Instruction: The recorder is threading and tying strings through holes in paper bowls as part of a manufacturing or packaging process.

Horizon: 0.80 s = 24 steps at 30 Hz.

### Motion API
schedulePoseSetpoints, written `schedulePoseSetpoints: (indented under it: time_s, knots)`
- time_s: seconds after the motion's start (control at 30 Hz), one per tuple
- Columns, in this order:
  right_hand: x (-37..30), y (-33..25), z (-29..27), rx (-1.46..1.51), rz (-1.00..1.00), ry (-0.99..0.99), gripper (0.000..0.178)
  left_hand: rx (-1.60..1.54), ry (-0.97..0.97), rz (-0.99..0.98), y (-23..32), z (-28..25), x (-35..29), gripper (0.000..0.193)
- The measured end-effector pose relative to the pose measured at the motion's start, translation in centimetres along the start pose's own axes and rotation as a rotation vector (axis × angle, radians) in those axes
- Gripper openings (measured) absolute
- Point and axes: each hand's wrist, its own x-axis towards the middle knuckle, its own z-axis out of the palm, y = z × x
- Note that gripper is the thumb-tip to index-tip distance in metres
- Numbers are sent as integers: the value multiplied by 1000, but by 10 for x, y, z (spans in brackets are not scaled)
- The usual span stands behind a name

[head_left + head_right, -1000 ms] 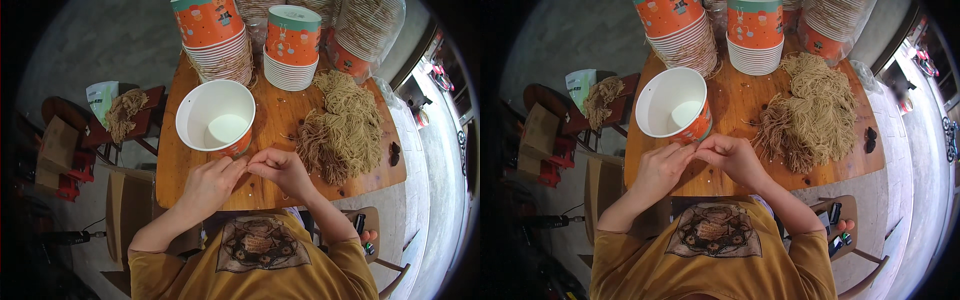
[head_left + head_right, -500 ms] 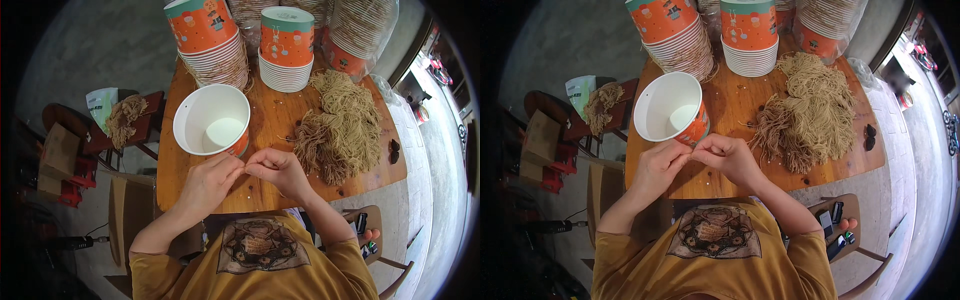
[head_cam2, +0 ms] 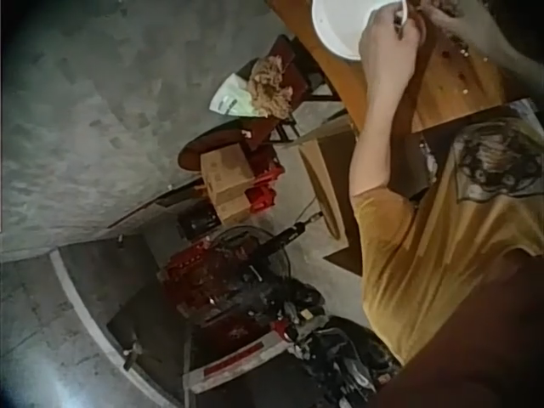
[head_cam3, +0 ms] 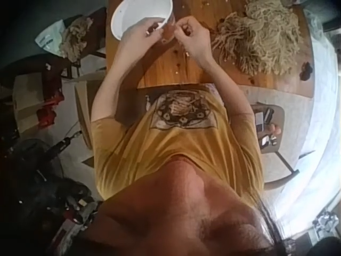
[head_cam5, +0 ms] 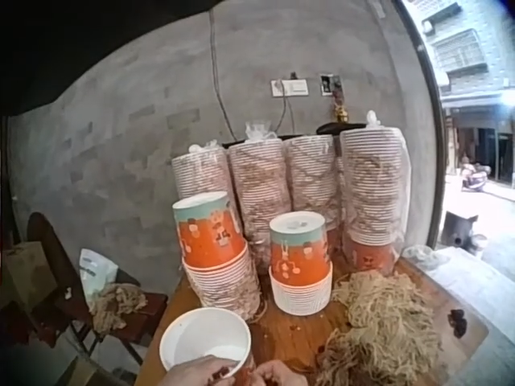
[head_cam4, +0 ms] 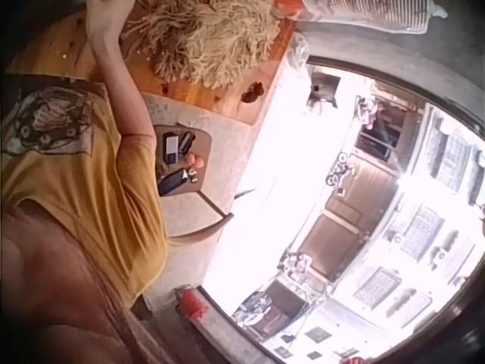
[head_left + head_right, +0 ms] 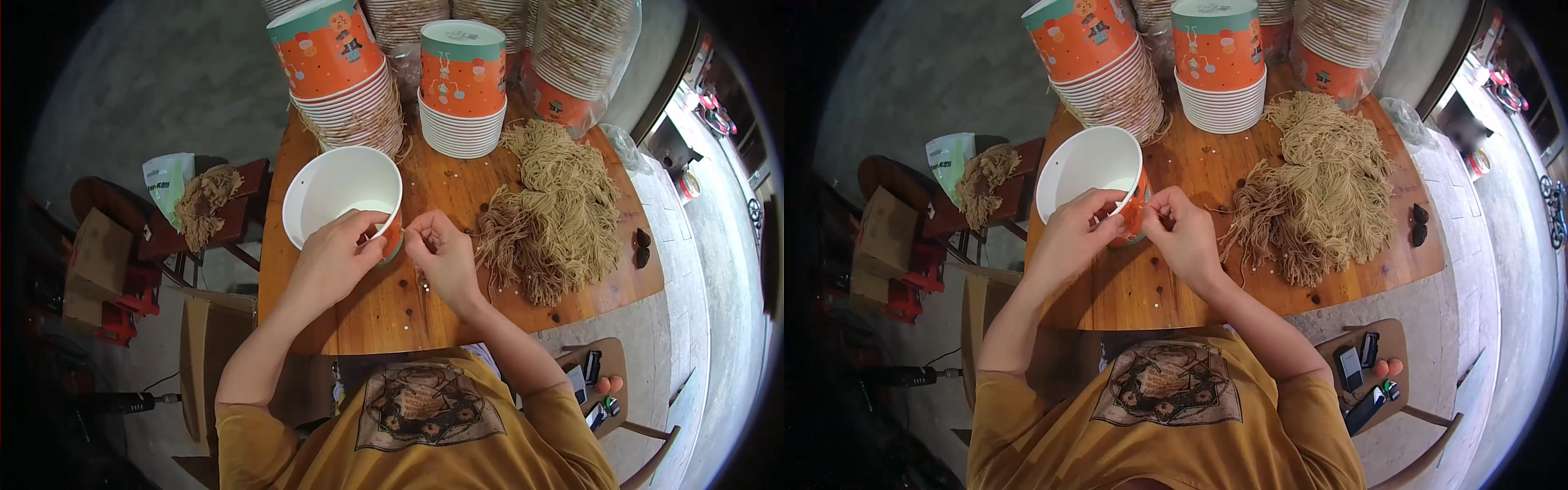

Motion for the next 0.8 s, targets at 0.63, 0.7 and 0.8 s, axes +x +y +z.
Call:
schedulePoseSetpoints:
  time_s: [0.63,0.7,0.8]
  knots:
    - [7,-8,12,-99,-44,12,11,-24,-42,-67,-1,-1,1,37]
    - [7,-9,14,-118,-47,7,11,-63,-66,-83,-5,-2,0,34]
    - [9,-6,10,-149,-41,15,10,-226,-113,-67,-7,-4,7,30]
